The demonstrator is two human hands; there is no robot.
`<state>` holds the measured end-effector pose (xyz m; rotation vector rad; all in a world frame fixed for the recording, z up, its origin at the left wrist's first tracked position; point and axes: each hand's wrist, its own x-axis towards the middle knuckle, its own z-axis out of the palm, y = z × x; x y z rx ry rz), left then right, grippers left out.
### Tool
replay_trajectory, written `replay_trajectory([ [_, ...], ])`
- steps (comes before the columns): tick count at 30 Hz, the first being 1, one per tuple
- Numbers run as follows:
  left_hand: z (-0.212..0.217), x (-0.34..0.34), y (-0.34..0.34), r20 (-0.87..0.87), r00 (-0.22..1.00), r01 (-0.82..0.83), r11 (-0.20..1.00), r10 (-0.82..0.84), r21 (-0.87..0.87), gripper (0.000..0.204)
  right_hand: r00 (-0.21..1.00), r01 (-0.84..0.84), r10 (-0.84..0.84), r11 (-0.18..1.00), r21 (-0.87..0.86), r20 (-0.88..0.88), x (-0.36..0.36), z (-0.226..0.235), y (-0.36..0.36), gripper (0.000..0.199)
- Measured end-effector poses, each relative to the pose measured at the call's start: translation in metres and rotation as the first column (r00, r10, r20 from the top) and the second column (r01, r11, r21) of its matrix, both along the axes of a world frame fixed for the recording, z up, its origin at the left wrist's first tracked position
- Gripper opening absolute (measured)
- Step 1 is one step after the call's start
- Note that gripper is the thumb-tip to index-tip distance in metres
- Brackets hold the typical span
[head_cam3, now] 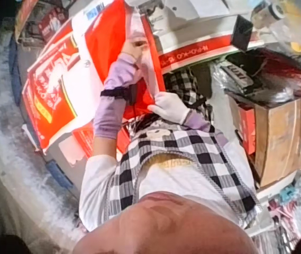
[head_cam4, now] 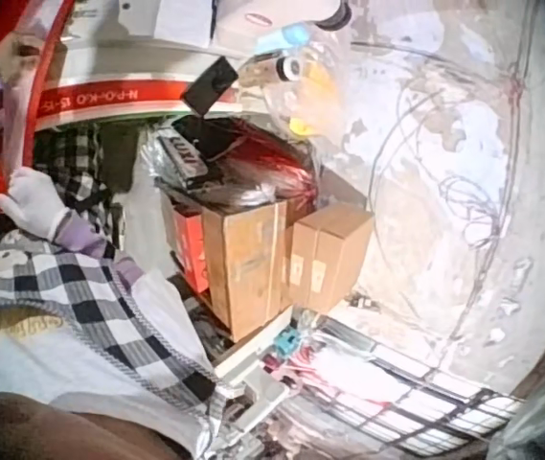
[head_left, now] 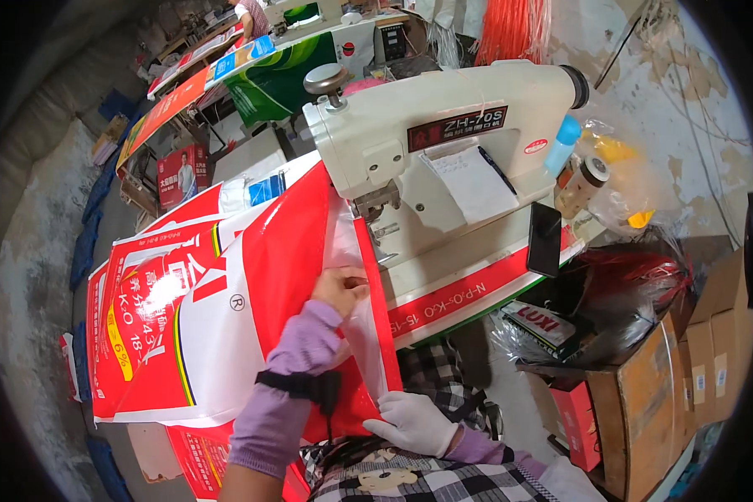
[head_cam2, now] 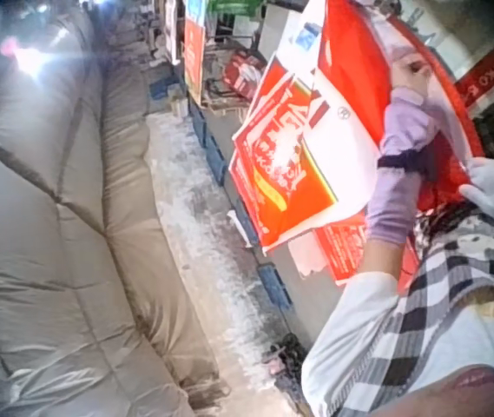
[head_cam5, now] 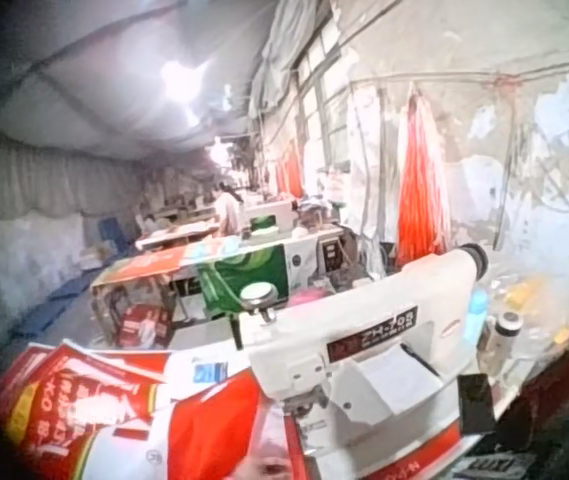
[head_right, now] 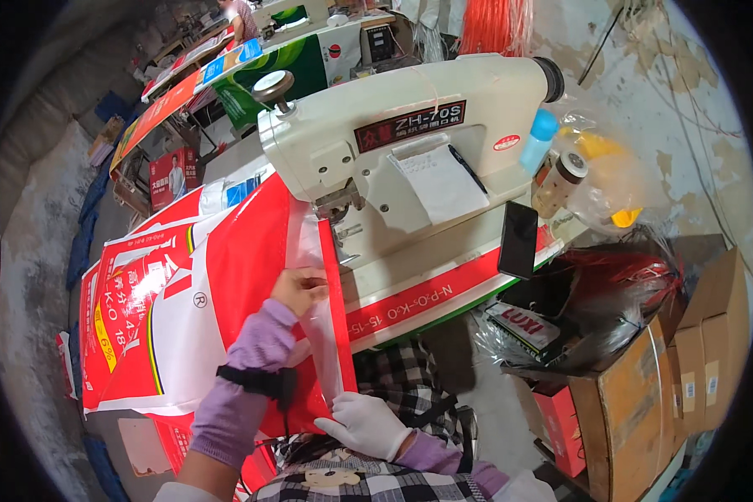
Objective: Using an industrial sewing machine to stitch together large printed fertilizer bags.
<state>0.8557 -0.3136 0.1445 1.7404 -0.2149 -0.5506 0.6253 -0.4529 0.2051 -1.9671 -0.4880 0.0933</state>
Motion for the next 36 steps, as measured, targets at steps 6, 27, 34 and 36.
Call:
replay_trajectory([
  [6, -0.018, 0.026, 0.004, -0.329, 0.894, -0.441, 0.726, 0.305, -0.527, 0.032, 1.0, 0.031, -0.031, 1.0, -0.002, 0.005, 0.001, 0.008, 0.007, 0.039],
  [27, 0.175, -0.174, 0.21, 0.572, 0.648, -0.489, 0.3, -0.504, 0.819, 0.092, 0.935, 0.266, -0.206, 0.946, 0.186, -0.289, 0.066, -0.056, -0.019, 0.029],
  [34, 0.035, -0.106, 0.356, 0.386, 0.835, -0.377, 0.105, -0.392, 0.92, 0.066, 0.989, 0.15, -0.148, 0.956, -0.253, 0.026, 0.067, -0.072, 0.043, 0.04],
  [36, 0.032, -0.086, 0.342, 0.351, 0.861, -0.334, 0.112, -0.367, 0.936, 0.061, 0.801, 0.205, 0.018, 0.931, -0.303, 0.599, 0.108, -0.062, 0.064, 0.029],
])
